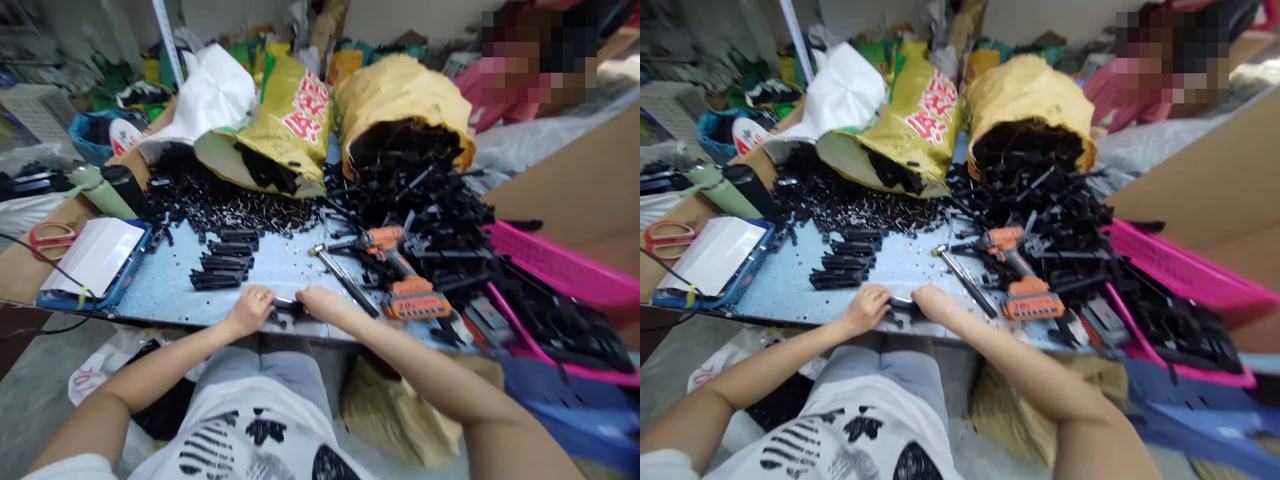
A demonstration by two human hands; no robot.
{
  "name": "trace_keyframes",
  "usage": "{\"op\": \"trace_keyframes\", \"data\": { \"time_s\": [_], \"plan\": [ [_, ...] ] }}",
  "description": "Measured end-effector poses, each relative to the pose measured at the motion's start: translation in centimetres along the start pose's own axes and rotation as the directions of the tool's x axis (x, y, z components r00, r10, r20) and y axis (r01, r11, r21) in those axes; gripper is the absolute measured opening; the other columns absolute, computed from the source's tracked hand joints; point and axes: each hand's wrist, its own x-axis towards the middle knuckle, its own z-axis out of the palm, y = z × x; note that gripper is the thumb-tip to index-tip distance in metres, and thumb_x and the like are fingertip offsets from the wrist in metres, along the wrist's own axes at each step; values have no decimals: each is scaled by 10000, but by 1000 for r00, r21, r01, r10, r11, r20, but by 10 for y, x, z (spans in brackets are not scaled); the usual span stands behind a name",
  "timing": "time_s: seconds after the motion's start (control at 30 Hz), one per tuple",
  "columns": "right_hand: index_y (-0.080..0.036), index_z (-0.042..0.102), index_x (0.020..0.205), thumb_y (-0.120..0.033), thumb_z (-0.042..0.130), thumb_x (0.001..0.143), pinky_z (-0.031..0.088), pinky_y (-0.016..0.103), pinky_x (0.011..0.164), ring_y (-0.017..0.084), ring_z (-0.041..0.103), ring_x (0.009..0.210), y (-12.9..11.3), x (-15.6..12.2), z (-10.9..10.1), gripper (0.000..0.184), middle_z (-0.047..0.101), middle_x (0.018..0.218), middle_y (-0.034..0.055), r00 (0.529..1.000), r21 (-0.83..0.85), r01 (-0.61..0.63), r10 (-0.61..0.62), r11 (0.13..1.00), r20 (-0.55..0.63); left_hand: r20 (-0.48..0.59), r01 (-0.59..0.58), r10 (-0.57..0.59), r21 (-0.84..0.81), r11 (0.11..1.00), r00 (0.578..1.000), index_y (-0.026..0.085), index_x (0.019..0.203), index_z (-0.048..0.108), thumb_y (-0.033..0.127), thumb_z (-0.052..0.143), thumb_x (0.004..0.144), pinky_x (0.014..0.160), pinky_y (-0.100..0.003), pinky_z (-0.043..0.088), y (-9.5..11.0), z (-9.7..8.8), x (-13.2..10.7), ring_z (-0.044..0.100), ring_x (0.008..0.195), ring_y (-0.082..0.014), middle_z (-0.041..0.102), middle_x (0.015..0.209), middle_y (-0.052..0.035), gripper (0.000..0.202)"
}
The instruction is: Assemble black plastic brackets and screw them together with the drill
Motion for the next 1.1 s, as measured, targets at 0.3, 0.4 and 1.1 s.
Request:
{"op": "trace_keyframes", "data": {
  "time_s": [0.3, 0.4, 1.1],
  "plan": [
    [-348, 496, 1291, -271, 507, 865, 556, 329, 813, 209, 631, 1003, 46, -31, 101, 433, 628, 1147, 24, 758, 287, 351, -91, 891, -646, -27, 239, -237, 79, 968, 971, 128, 969, 561, 321, 495, 871, 741, -356, 466, 3, 6, -1, 566, 834, -223, 603, 853, -102, 226],
    [-445, 435, 1320, -222, 536, 835, 571, 348, 758, 221, 649, 949, 40, -23, 110, 544, 647, 1096, -5, 720, 350, 423, -76, 835, -690, -13, 210, -209, 39, 977, 978, 131, 941, 564, 219, 439, 889, 705, -308, 481, -6, 7, -17, 582, 734, -182, 602, 762, -70, 162],
    [-285, 495, 1320, -340, 397, 922, 532, 393, 901, 228, 567, 1121, -60, 76, 67, 414, 538, 1283, 48, 726, 251, 554, -314, 794, -612, 10, 290, -298, 196, 937, 955, 109, 656, 653, 404, 598, 706, 351, -313, 349, 33, 54, -43, 591, 492, -219, 605, 536, -98, 304]
  ]
}}
